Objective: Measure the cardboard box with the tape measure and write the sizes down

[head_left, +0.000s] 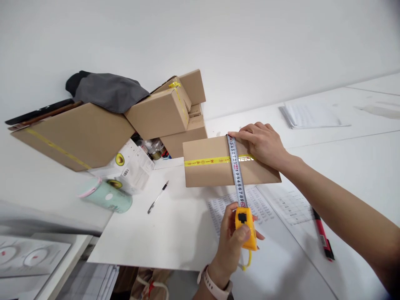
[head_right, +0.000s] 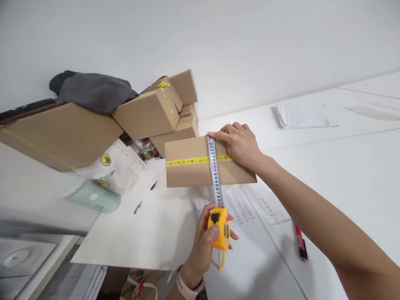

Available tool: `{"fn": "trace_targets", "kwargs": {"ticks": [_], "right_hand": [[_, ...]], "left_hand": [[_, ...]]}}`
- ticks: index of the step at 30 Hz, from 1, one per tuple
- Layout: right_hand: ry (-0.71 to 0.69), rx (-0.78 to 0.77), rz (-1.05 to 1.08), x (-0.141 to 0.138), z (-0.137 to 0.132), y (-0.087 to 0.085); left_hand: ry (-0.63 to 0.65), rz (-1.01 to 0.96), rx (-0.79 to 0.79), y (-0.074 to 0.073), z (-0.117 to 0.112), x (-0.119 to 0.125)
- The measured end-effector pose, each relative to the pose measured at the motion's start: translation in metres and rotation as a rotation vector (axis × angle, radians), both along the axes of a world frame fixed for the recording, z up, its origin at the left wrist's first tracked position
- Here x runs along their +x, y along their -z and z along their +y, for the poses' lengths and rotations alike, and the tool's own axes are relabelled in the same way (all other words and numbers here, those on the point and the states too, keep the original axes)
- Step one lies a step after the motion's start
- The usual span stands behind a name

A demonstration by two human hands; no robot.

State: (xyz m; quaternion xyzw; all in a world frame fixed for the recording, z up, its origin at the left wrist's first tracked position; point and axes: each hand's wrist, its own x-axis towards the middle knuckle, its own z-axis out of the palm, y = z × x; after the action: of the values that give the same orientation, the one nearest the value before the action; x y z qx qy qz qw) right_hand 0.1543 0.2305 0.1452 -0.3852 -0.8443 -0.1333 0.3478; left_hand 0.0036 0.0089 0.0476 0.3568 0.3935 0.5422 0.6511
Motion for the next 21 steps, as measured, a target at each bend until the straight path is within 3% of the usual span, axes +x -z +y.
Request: {"fn": "trace_targets", "kwargs": {"ticks": [5, 9, 13, 16, 18, 21], "right_hand": [[0.092, 0.004, 0.005, -0.001, -0.013, -0.001], [0.128, -0.005, -0.006, 0.003, -0.039, 0.006], [0.122, -0.018, -0.006, 0.008, -0.071, 0.039], [0.051, -0.050, 0.026, 0.013, -0.091, 0.065], [0.011, -0.095, 0.139, 0.018, -0.104, 0.073], [0.017, -0.236, 0.474, 0.036, -0.130, 0.067]], "left_hand": [[-0.042, 0.032, 0.079, 0.012, -0.028, 0.001], [0.018, 0.080, 0.044, 0.025, -0.061, -0.003], [0.072, 0.078, -0.039, 0.030, -0.078, -0.009], [0.133, 0.114, -0.010, 0.031, -0.081, -0.011], [0.168, 0.166, 0.030, 0.031, -0.083, -0.013], [0.183, 0.313, 0.136, 0.030, -0.085, -0.015]]}}
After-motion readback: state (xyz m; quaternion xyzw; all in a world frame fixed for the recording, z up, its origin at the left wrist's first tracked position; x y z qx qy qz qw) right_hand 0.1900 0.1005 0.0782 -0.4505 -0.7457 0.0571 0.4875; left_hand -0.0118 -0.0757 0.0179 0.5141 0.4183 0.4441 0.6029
